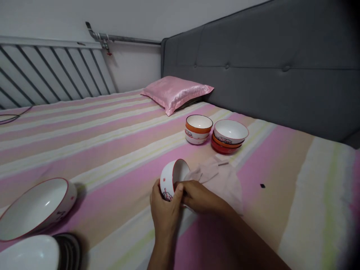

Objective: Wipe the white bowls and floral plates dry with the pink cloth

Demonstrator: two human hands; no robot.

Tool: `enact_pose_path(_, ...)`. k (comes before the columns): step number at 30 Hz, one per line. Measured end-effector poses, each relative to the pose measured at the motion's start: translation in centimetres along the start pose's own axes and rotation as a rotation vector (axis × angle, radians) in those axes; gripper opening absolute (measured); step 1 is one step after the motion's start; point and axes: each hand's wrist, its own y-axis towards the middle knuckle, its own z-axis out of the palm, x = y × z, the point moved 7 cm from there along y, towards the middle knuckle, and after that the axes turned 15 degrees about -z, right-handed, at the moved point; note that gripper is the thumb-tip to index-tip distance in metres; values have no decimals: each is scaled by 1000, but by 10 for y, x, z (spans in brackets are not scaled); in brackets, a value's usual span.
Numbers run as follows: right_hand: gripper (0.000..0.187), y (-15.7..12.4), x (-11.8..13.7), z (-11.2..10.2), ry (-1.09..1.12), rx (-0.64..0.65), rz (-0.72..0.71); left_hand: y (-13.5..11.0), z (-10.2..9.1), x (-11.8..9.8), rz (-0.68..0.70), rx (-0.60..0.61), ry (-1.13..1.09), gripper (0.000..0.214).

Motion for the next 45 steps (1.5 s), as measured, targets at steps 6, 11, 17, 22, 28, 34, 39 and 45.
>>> enact_pose_path(6, 24, 3, -3, 12, 709, -136, 28, 1, 6, -1, 16, 125, -27, 69)
enact_pose_path(11, 38, 8, 3, 8, 862, -251, -34, 1, 7, -2, 11, 172, -90, 73)
enact_pose_path(17, 21, 5, -2, 11, 99, -59, 1, 4, 7, 0, -3, 148, -77, 72)
enact_pose_path(22, 12, 10, -4, -8, -552, -99, 19, 4, 9, 2, -31, 158, -79, 74)
enact_pose_path(28, 20, 12, -7, -12, -680, -121, -70, 2, 7, 0, -53, 141, -68, 72)
enact_pose_path(34, 27, 3, -1, -9, -462, -76, -65, 4, 10, 3, -35, 181, -107, 71)
enact_pose_path(39, 24, -3, 12, -3, 97, 67, -161, 3, 10, -1, 5, 187, -102, 70)
enact_pose_path(45, 38, -12, 31, -4, 295, 270, -240, 1, 5, -2, -19, 133, -68, 71)
